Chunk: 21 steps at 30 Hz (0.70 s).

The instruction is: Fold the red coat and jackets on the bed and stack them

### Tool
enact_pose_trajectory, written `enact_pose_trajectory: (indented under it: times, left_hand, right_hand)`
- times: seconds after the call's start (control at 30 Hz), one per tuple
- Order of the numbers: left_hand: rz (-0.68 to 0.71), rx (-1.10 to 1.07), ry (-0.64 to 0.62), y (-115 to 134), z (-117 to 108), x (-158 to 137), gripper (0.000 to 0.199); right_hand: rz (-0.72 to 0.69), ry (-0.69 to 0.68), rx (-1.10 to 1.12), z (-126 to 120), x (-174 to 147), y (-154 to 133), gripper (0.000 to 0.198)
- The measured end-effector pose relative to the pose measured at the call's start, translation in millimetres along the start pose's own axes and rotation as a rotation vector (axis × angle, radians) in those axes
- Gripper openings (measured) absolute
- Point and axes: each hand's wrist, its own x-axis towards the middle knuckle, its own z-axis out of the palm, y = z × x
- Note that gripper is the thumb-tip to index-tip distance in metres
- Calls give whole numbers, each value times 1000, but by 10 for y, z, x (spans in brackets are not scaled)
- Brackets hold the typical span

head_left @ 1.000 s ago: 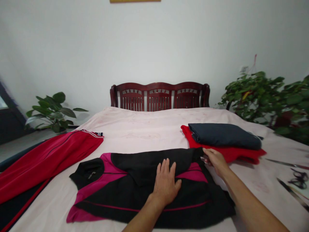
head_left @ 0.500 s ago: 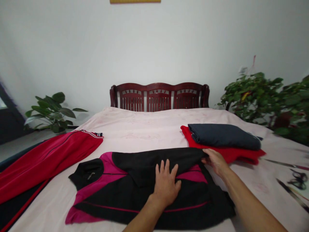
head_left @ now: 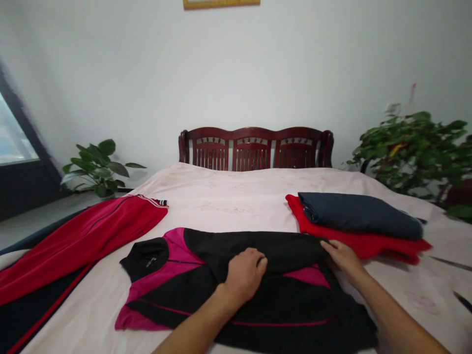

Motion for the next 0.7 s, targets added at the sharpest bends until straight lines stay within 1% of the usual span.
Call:
enact_pose_trajectory:
  times: [0.03, 0.07, 0.13, 0.17, 0.2, 0.23, 0.27, 0.3, 0.33, 0.4, 0.47, 0.53, 0.63, 0.7]
  left_hand:
    - [-21, 31, 28, -91, -107, 33, 42]
    - [-44, 90, 62, -196, -197, 61, 42]
    - [-107, 254, 116, -437, -314, 85, 45]
    - [-154, 335, 123, -566, -339, 75, 52]
    - [-212, 397, 108, -693, -345, 50, 61]
    - [-276, 437, 72, -817, -339, 10, 68]
    - [-335, 459, 28, -933, -326, -41, 71]
    - [-386, 474, -12, -1040, -313, -98, 72]
    - [-426, 486, -39, -1135, -304, -157, 72]
    - [-481, 510, -51, -1288, -312, -262, 73]
    - [-515, 527, -35, -1397, -358, -330, 74]
    - [-516, 551, -8, -1475, -427, -353, 74]
    - [-466, 628, 67, -1571, -518, -333, 70]
    - [-470, 637, 76, -1634, -539, -319, 68]
  right_hand:
    - [-42, 63, -78, -8, -8, -40, 29]
    - [-112, 142, -186, -8, -24, -86, 35]
    - [-325, 281, -435, 31, -75, -174, 46]
    - [-447, 307, -545, 68, -102, -202, 50]
    - [-565, 286, -629, 115, -126, -210, 52]
    - [-661, 215, -685, 167, -143, -194, 53]
    - [-732, 119, -736, 219, -152, -152, 52]
    - [-771, 23, -786, 264, -152, -87, 53]
    - [-778, -59, -832, 300, -143, -5, 55]
    - [-719, -155, -877, 329, -104, 171, 63]
    - [-635, -183, -853, 309, -56, 307, 69]
    - [-579, -215, -821, 266, -20, 368, 73]
    - [-534, -249, -797, 230, -11, 362, 77]
    - [-527, -244, -781, 238, -24, 348, 78]
